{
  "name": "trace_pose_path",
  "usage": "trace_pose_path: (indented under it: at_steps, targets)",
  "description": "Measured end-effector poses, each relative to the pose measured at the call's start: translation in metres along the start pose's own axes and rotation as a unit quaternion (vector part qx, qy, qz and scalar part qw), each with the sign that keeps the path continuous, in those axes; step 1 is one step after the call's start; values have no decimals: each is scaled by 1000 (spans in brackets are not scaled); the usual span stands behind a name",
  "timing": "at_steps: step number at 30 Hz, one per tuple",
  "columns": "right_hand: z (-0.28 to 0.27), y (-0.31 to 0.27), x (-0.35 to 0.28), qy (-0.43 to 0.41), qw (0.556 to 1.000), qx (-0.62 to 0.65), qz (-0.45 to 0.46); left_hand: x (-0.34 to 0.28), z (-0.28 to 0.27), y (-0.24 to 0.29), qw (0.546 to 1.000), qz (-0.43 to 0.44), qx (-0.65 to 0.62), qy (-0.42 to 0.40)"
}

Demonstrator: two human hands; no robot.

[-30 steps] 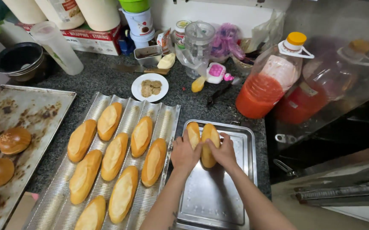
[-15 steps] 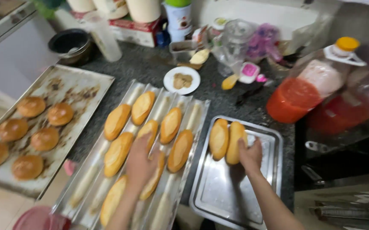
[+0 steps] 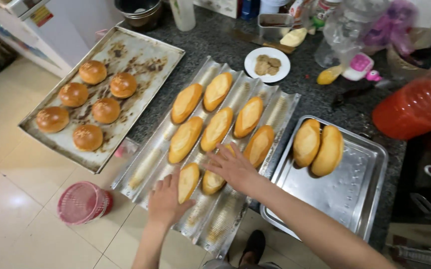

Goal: Transferring baked bread from a cooling rack to a tray and retrieving lettuce from a refrigerator

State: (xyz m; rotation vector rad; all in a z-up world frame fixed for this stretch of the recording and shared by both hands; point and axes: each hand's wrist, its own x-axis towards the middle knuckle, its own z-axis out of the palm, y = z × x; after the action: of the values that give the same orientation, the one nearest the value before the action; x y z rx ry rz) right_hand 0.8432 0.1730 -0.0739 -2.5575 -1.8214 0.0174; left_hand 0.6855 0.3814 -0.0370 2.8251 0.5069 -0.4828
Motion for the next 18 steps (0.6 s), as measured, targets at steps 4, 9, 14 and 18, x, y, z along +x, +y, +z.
trace_pose_path:
  at_steps: [4,9,14,18]
  targets:
    - [-6,1,11,-86,996,14,-13,-9,5,2,996,22,2,89]
    - [-49,4,-13,103,988,110,23,-1,-3,2,987,42,-66,139]
    - [-82,28,-98,242,910,239,236,20,-31,58,957,134,-169,196]
    - [-90,60,-189,384,686,378,489,38,-34,159,903,288,-278,155]
